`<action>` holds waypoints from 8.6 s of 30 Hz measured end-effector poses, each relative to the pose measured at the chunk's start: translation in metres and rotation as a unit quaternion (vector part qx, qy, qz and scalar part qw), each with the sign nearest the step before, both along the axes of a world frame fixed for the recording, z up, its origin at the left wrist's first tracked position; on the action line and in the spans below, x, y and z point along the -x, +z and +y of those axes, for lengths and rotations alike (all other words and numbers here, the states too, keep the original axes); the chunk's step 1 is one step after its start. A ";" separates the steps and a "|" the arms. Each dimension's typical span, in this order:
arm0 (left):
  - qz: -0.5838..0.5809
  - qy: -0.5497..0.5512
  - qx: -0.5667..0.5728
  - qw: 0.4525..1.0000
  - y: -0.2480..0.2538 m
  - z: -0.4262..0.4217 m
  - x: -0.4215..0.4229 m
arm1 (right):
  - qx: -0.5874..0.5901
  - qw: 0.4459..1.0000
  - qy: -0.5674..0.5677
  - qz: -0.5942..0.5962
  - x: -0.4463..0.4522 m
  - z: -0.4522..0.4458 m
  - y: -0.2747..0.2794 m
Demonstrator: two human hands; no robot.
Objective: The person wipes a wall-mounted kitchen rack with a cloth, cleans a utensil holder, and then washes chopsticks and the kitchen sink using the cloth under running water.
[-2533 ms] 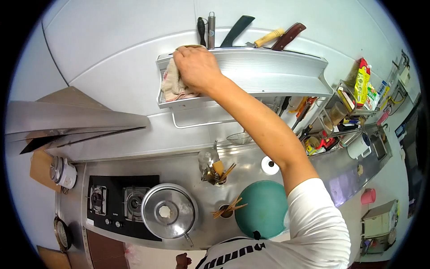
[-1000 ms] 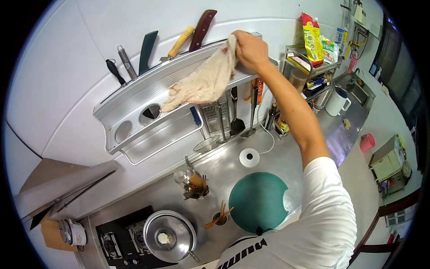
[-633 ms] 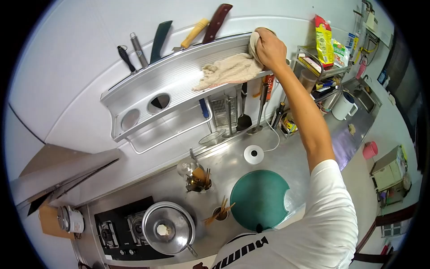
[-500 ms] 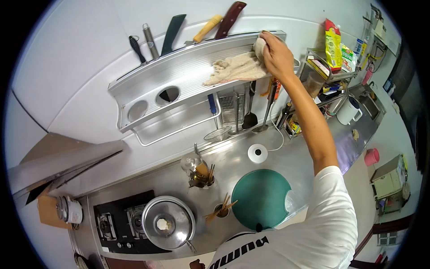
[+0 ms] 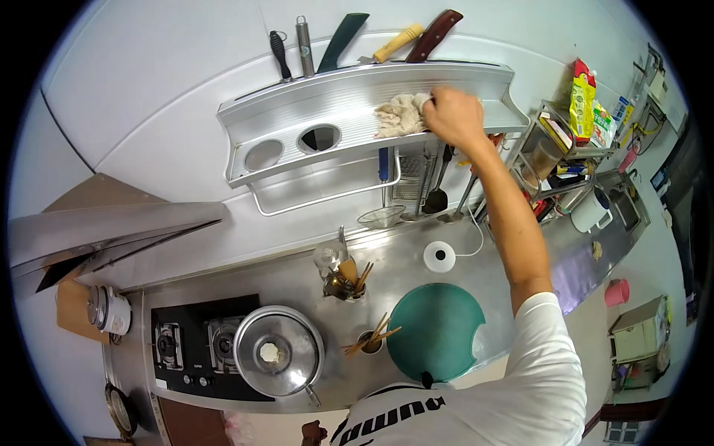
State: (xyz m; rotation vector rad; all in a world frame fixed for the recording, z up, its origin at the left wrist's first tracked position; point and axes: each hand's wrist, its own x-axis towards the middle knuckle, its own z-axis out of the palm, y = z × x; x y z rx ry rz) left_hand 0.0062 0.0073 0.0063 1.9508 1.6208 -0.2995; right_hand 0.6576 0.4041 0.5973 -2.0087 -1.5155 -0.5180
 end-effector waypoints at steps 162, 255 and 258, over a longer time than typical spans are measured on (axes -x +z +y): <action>-0.185 0.411 0.183 0.874 0.062 0.001 -0.030 | -0.469 0.687 0.122 0.541 0.045 -0.046 -0.114; -0.121 0.300 0.153 0.934 0.063 -0.005 -0.021 | -0.066 0.189 0.332 0.922 0.192 0.053 -0.171; -0.140 0.335 0.168 0.917 0.057 -0.002 -0.020 | -0.068 0.248 0.263 0.930 0.181 0.003 -0.185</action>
